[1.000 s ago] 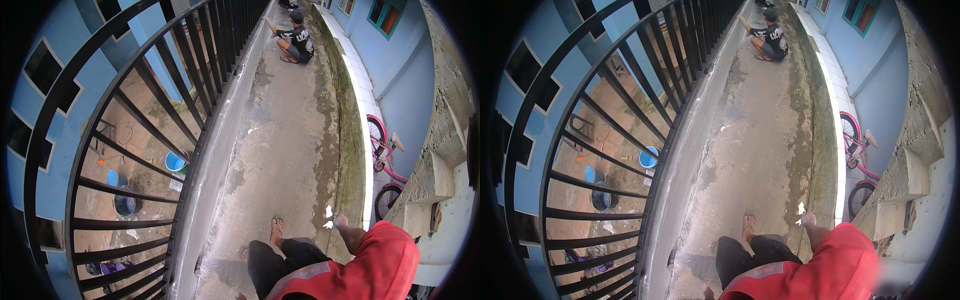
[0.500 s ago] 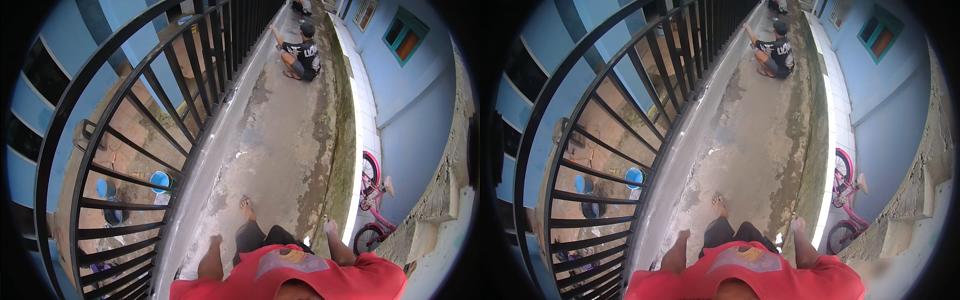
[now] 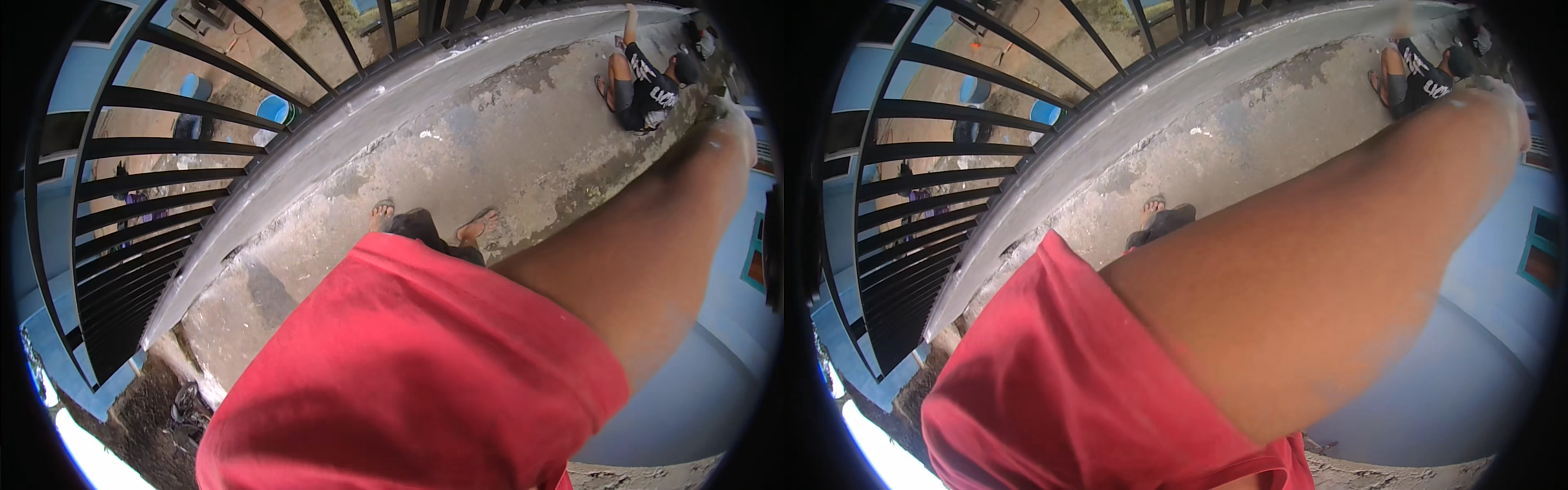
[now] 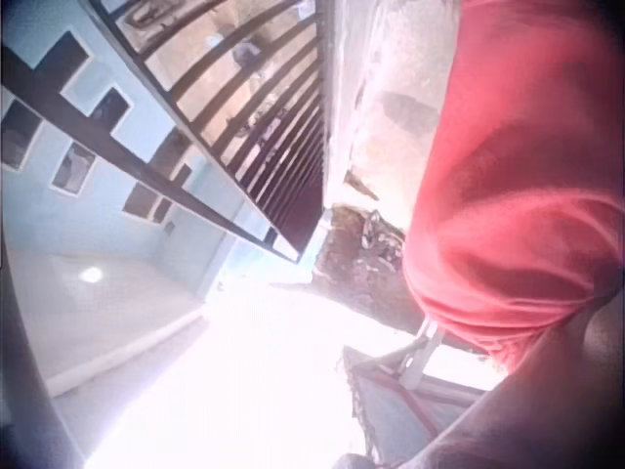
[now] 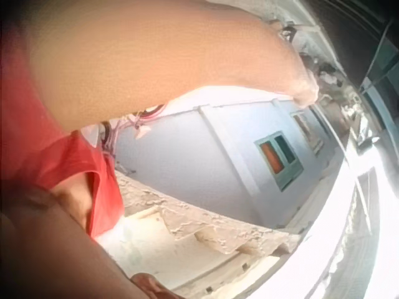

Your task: The person smooths a freshly poured concrete surface using a hand trowel and a sponge. They repeatedly rub and level the wet concrete along a raised curb, occasionally switching between tools to refine the finish.

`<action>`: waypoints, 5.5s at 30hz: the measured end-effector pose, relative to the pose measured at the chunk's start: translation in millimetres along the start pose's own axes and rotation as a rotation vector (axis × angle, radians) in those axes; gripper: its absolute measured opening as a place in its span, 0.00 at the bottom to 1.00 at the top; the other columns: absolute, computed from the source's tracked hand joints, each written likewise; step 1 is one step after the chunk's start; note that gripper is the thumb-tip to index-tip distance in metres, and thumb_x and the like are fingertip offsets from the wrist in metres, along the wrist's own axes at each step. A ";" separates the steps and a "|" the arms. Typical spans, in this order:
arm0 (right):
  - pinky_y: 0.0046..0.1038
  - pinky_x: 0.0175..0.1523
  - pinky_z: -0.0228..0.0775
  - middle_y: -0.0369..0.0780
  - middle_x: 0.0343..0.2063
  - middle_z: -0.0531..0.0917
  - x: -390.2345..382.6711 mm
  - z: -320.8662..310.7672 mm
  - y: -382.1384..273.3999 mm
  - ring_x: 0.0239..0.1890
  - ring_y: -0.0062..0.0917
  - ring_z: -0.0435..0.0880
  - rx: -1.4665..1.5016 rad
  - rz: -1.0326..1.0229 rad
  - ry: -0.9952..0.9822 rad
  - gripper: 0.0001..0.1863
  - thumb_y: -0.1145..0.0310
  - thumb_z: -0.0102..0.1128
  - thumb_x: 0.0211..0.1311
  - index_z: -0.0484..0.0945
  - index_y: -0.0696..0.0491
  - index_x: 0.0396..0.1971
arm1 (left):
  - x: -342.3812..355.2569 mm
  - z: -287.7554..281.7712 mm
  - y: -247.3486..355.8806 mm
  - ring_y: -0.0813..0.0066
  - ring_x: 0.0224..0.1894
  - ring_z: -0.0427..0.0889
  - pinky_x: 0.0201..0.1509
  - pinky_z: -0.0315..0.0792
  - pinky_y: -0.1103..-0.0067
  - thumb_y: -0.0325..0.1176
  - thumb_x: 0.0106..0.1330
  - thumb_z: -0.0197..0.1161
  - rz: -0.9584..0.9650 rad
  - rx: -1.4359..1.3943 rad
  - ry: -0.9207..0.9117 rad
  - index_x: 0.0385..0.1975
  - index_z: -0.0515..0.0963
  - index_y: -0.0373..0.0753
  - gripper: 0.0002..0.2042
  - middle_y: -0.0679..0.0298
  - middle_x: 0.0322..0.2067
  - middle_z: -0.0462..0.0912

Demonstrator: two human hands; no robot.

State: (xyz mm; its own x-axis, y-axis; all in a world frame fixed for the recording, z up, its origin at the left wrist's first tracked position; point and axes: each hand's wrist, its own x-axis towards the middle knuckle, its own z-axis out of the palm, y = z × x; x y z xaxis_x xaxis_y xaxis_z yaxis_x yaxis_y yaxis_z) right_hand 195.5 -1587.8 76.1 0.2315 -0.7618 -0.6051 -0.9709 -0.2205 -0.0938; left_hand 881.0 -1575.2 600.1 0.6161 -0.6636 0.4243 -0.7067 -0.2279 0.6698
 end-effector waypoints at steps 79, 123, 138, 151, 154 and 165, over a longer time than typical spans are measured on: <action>0.38 0.79 0.60 0.41 0.73 0.72 510.3 -139.3 -1203.6 0.76 0.42 0.66 -0.351 -2.112 -0.143 0.25 0.69 0.47 0.81 0.70 0.44 0.74 | -194.1 218.2 -466.8 0.47 0.72 0.69 0.76 0.64 0.60 0.47 0.77 0.59 -1.900 0.447 1.206 0.71 0.68 0.35 0.29 0.45 0.68 0.72; 0.41 0.79 0.65 0.38 0.67 0.80 445.6 49.7 -1132.2 0.73 0.38 0.73 0.709 -2.321 0.530 0.35 0.76 0.62 0.63 0.76 0.38 0.71 | -396.6 61.2 -642.0 0.37 0.63 0.77 0.68 0.67 0.54 0.60 0.79 0.42 -1.379 1.220 0.804 0.49 0.84 0.25 0.37 0.36 0.56 0.82; 0.39 0.58 0.84 0.43 0.52 0.88 384.8 39.8 -1101.6 0.58 0.36 0.85 0.560 -2.358 0.649 0.17 0.71 0.60 0.73 0.83 0.46 0.59 | -377.8 70.7 -624.1 0.37 0.61 0.80 0.68 0.70 0.55 0.56 0.76 0.45 -1.462 1.205 0.829 0.46 0.86 0.27 0.33 0.33 0.53 0.83; 0.39 0.55 0.83 0.42 0.42 0.89 326.0 77.2 -1068.5 0.49 0.36 0.88 0.561 -2.456 0.508 0.14 0.70 0.58 0.73 0.85 0.45 0.54 | -370.1 72.6 -620.6 0.39 0.58 0.82 0.66 0.71 0.55 0.53 0.75 0.45 -1.501 1.196 0.788 0.46 0.86 0.28 0.31 0.36 0.52 0.84; 0.42 0.60 0.78 0.45 0.43 0.90 288.4 102.7 -1025.1 0.51 0.37 0.88 0.468 -2.408 0.595 0.13 0.69 0.58 0.71 0.85 0.50 0.52 | -366.4 74.3 -621.9 0.38 0.58 0.82 0.65 0.72 0.54 0.53 0.75 0.45 -1.489 1.179 0.763 0.46 0.86 0.27 0.31 0.35 0.52 0.84; 0.43 0.61 0.76 0.54 0.43 0.89 256.7 34.5 -1058.6 0.52 0.40 0.89 -0.120 -2.213 0.039 0.21 0.59 0.49 0.76 0.89 0.57 0.42 | -364.9 69.6 -621.9 0.40 0.61 0.81 0.68 0.70 0.56 0.53 0.74 0.46 -1.492 1.211 0.811 0.48 0.86 0.29 0.31 0.37 0.55 0.84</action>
State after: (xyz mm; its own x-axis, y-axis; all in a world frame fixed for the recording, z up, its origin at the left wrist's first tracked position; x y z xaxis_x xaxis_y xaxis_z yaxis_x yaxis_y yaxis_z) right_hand 1280.6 -1528.9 -7.2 0.6330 0.6752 0.3788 0.7724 -0.5174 -0.3684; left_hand 1071.5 -1241.0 -13.7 0.5417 0.7407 0.3974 0.7482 -0.6403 0.1735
